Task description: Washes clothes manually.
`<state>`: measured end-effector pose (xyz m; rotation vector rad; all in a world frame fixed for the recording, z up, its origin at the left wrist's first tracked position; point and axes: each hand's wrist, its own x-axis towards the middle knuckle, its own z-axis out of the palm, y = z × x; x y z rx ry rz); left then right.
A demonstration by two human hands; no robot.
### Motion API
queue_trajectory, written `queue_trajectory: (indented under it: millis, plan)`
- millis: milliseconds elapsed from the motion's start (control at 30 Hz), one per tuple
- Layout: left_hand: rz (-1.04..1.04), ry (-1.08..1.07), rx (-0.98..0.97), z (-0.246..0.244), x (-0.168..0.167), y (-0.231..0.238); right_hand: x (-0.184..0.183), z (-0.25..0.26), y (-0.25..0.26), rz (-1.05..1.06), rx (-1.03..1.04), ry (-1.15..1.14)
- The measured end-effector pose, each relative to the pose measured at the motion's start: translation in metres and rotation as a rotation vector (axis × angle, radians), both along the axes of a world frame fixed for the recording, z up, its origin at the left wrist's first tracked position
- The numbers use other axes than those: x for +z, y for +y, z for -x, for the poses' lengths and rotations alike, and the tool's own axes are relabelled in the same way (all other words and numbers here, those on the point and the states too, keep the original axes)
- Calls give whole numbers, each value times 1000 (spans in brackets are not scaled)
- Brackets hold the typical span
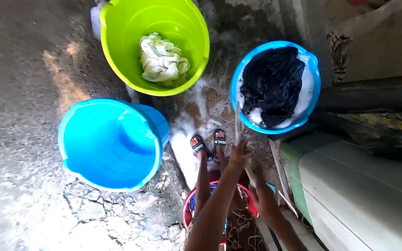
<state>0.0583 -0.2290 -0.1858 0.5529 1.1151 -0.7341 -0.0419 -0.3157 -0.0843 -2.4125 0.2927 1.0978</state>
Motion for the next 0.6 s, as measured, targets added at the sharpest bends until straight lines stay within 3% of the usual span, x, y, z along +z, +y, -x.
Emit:
queue_trajectory:
  millis: [67, 167, 233, 300, 367, 433, 533, 600]
  plan:
    - [171, -41, 4, -20, -26, 19, 33, 24, -7, -87, -31, -24]
    - [145, -17, -62, -52, -55, 24, 79, 56, -36, -191, -48, 110]
    - [115, 3, -76, -65, -67, 18, 93, 78, -67, -191, -52, 127]
    - [96, 7, -24, -56, -67, 5, 88, 105, -109, -127, -28, 4]
    - [71, -68, 66, -34, -43, -16, 70, 116, -153, -92, -22, -34]
    - [33, -90, 132, -9, -2, -37, 56, 97, -173, -92, -83, 85]
    - [-56, -87, 165, 32, 56, -67, 39, 38, -138, -99, -119, 94]
    - [-81, -77, 151, 46, 78, -74, 33, 5, -102, -66, -88, 142]
